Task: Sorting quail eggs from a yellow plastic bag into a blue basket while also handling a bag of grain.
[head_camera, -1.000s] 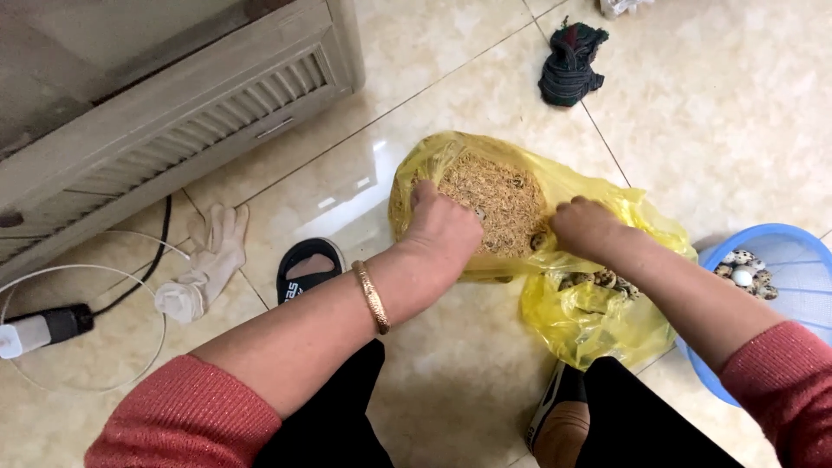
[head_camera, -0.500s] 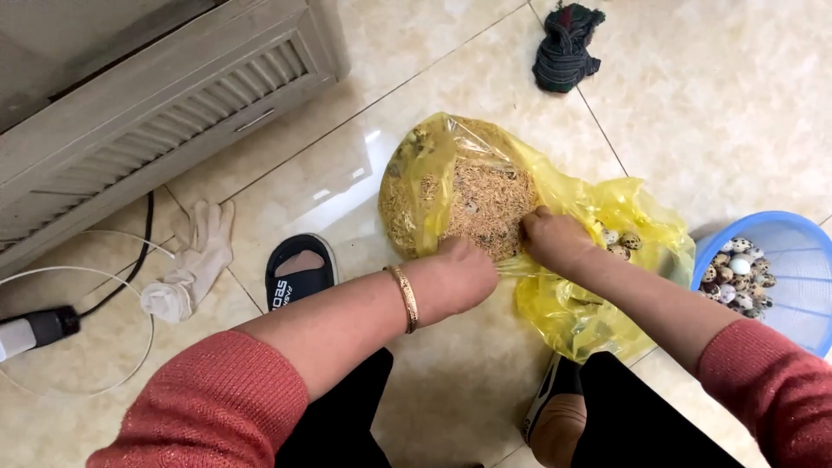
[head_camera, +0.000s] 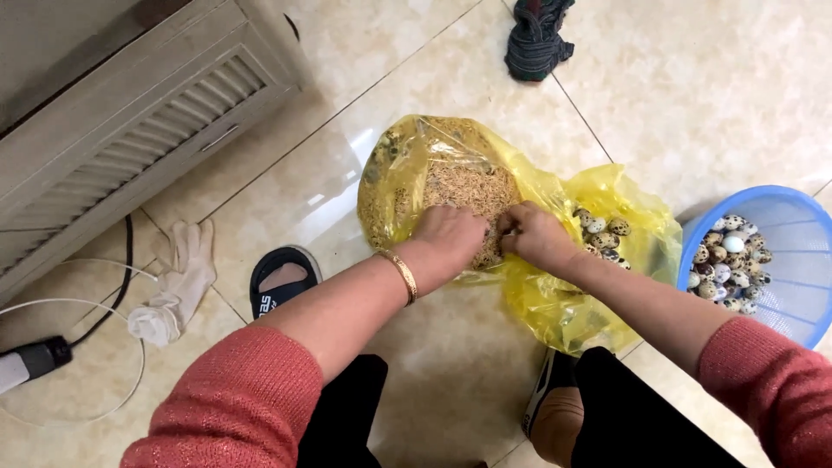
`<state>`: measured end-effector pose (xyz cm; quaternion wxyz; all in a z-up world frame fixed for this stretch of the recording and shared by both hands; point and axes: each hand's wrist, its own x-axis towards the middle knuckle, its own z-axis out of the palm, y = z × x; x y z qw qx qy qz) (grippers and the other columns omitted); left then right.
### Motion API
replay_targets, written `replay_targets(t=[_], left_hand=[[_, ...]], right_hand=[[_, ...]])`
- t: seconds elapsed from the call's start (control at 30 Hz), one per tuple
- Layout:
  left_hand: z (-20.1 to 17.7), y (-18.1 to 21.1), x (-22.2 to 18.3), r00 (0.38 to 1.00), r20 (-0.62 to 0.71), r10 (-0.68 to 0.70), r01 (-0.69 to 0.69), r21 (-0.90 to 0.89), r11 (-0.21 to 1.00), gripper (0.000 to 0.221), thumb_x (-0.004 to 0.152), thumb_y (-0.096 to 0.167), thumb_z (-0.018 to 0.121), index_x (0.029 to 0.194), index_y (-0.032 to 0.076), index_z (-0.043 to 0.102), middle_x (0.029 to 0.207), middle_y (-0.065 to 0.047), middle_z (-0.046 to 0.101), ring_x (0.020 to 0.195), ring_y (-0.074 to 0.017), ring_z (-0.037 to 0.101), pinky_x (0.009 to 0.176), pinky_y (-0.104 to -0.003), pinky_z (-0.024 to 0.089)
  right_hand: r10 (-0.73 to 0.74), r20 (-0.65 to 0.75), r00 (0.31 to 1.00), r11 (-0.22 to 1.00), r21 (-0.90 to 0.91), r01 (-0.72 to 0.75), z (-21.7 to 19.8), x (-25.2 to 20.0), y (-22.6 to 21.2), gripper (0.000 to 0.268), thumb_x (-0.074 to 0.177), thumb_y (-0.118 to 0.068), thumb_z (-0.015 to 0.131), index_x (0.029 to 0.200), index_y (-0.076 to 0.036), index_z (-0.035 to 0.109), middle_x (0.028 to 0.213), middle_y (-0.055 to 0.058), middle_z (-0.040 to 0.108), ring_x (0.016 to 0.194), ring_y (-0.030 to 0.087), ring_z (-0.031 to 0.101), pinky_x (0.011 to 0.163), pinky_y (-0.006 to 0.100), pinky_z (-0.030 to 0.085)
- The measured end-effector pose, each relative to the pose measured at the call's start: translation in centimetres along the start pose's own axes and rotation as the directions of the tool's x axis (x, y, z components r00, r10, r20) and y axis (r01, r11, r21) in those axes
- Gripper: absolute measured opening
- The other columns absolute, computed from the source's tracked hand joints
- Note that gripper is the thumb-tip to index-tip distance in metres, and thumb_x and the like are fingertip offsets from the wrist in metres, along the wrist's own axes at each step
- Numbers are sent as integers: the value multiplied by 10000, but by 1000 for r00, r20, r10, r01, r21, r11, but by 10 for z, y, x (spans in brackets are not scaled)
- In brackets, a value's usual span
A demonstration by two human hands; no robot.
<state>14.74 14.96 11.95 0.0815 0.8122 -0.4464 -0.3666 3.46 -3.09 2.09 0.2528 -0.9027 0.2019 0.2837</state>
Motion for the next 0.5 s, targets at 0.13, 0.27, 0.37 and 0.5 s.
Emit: replay_targets(t=[0.13, 0.27, 0.37, 0.5], left_hand=[[31, -13, 34, 982, 51, -182, 187, -372, 909, 619, 1026, 462, 336, 941, 14, 756, 841, -207, 730, 1000, -402, 736, 982, -550, 547], [-12, 8, -12, 997, 73, 1, 1, -31, 1000, 397, 982, 141, 397, 973, 47, 783, 1000, -186, 781, 1108, -399, 723, 940, -542, 567], [6, 0, 0, 996, 90, -4, -3, 82, 997, 369, 951, 92, 432, 1033, 99, 791, 1025, -154, 794, 1096, -349, 740, 893, -510, 595], [23, -3, 4, 996, 87, 34, -31, -38, 999, 414, 990, 175, 373, 1180, 61, 722, 1136, -202, 760, 1117, -422, 709, 974, -562, 522]], right_hand=[[130, 84, 988, 987, 82, -137, 7, -4, -16, 456, 766, -396, 728, 1219, -370, 677, 1196, -86, 689, 1232, 178, 653, 1041, 418, 490], [-51, 54, 997, 980, 196, 40, -9, -13, -20, 271, 703, -313, 775, 968, -258, 780, 1027, 43, 715, 1113, 299, 712, 971, 448, 547], [37, 124, 992, 980, 191, -61, -4, -5, -3, 239, 733, -328, 742, 942, -217, 777, 982, 94, 716, 1042, 318, 725, 947, 445, 555], [102, 165, 981, 958, 249, -142, -14, -5, -9, 195, 712, -344, 752, 878, -242, 766, 784, 4, 728, 847, 192, 764, 838, 353, 572]])
